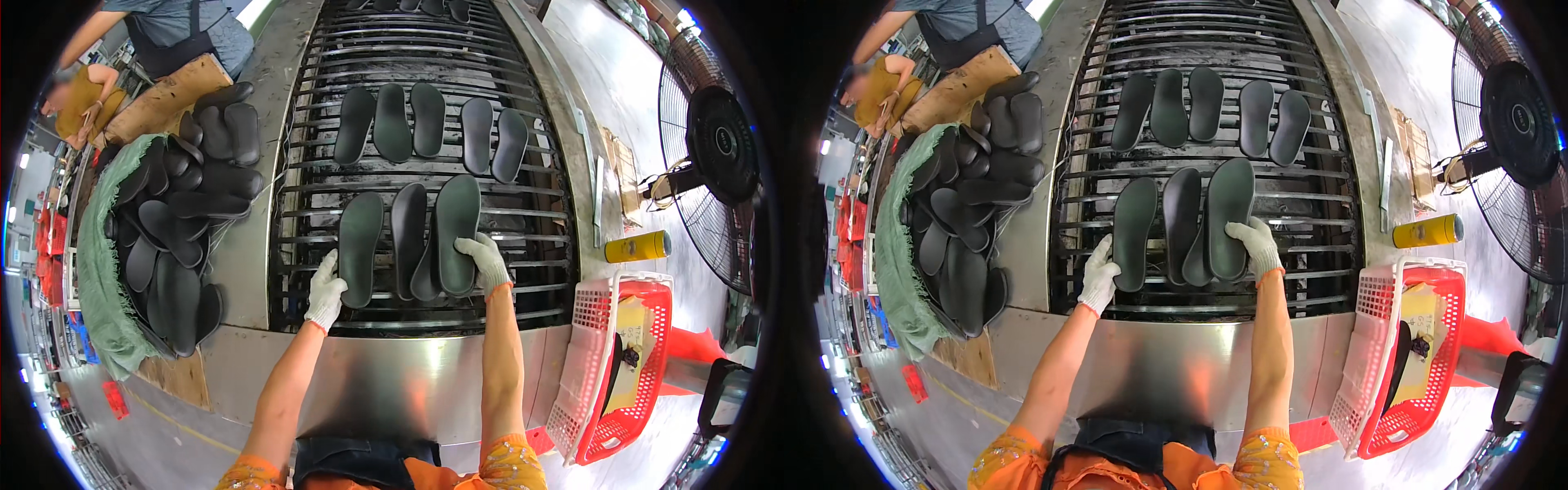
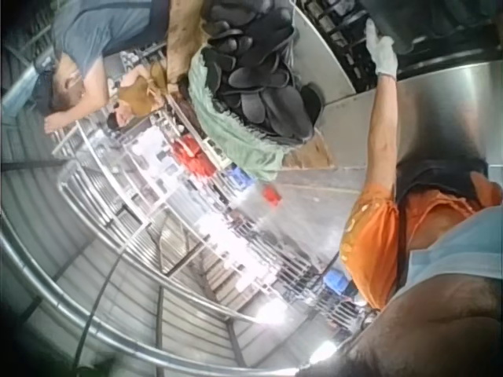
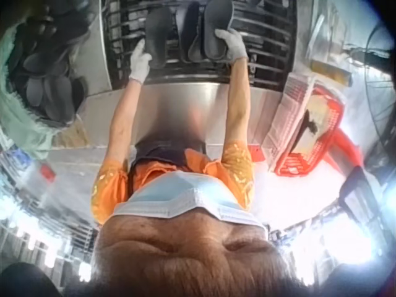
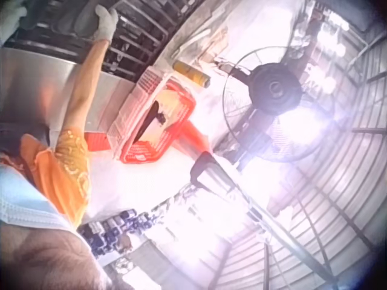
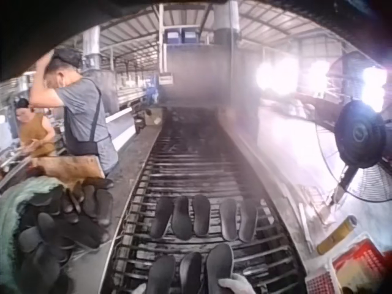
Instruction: The person picks black shoe soles from a large pile on a wooden table and places them onto a metal conveyor belt. The person handles the soles in pairs, arranging them in rows on the moving belt.
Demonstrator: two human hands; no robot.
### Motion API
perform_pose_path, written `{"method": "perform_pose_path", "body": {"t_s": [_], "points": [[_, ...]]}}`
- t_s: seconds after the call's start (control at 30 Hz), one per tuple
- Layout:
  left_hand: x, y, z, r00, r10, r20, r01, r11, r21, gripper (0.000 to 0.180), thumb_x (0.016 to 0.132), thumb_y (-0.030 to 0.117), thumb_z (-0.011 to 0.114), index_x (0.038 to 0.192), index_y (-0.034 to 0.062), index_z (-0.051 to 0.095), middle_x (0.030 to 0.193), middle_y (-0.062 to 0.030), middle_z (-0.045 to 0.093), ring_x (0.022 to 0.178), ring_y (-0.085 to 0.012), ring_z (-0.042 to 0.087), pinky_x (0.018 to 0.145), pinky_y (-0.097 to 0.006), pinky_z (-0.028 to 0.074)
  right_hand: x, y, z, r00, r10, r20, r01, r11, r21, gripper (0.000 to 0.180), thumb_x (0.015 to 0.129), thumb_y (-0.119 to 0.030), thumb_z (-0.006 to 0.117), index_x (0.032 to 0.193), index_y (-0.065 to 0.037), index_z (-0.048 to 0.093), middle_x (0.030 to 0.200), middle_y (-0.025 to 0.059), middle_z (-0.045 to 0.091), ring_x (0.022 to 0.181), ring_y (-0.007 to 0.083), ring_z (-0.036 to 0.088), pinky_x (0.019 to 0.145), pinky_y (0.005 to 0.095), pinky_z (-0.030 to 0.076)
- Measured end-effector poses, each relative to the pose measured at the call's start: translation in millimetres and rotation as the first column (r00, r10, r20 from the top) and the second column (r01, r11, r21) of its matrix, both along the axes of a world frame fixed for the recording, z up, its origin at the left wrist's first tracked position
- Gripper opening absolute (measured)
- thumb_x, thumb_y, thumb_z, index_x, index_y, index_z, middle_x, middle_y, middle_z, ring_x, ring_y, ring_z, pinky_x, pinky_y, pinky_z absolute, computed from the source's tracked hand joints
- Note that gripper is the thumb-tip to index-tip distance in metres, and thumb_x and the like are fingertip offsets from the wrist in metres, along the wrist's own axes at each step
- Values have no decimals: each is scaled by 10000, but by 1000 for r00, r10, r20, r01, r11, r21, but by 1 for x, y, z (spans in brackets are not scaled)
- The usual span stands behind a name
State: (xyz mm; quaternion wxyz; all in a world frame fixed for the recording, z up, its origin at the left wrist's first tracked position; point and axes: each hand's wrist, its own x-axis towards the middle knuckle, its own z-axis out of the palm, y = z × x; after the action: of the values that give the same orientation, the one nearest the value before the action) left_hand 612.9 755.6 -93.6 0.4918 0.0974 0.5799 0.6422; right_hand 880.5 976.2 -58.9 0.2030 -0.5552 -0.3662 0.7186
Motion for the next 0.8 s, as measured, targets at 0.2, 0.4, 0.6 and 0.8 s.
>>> {"method": "perform_pose_path", "body": {"t_s": [0.2, 0.4, 0.6, 0.8], "points": [[-5, 0, -11, 999, 32, -8, -32, 999, 8, 817, 728, -207, 433, 1525, -48, 358, 1424, -144, 556, 1211, -220, 603, 1007, -310, 493, 26, 4, 10, 964, -127, 234, 77, 974, 211, 435, 787, -129, 753, 1175, 38, 652, 1026, 135, 713, 857, 216, 692, 756, 361, 569], [-3, 5, 2, 998, 47, -34, -47, 999, -8, 764, 768, -181, 469, 1514, -47, 377, 1404, -138, 573, 1217, -214, 595, 1030, -325, 473, 19, -13, 30, 660, -226, 717, -274, 816, 509, 816, 763, -382, 761, 1445, -78, 433, 1298, 238, 589, 1169, 419, 600, 984, 483, 493], [1, 7, 6, 999, 26, -22, -26, 999, -26, 719, 810, -145, 491, 1512, -40, 381, 1409, -163, 566, 1208, -228, 603, 1014, -335, 489, 13, -15, 27, 499, -163, 851, -369, 849, 379, 933, 721, -402, 798, 1513, -168, 365, 1367, 209, 521, 1203, 412, 581, 994, 497, 497], [2, -13, 20, 995, 96, 6, -95, 993, -71, 611, 857, -91, 553, 1455, -9, 452, 1342, -180, 589, 1130, -237, 640, 902, -333, 548, 51, -2, 30, 459, -341, 820, -253, 835, 488, 783, 706, -357, 767, 1412, -128, 518, 1327, 242, 550, 1221, 404, 557, 1033, 468, 462]]}}
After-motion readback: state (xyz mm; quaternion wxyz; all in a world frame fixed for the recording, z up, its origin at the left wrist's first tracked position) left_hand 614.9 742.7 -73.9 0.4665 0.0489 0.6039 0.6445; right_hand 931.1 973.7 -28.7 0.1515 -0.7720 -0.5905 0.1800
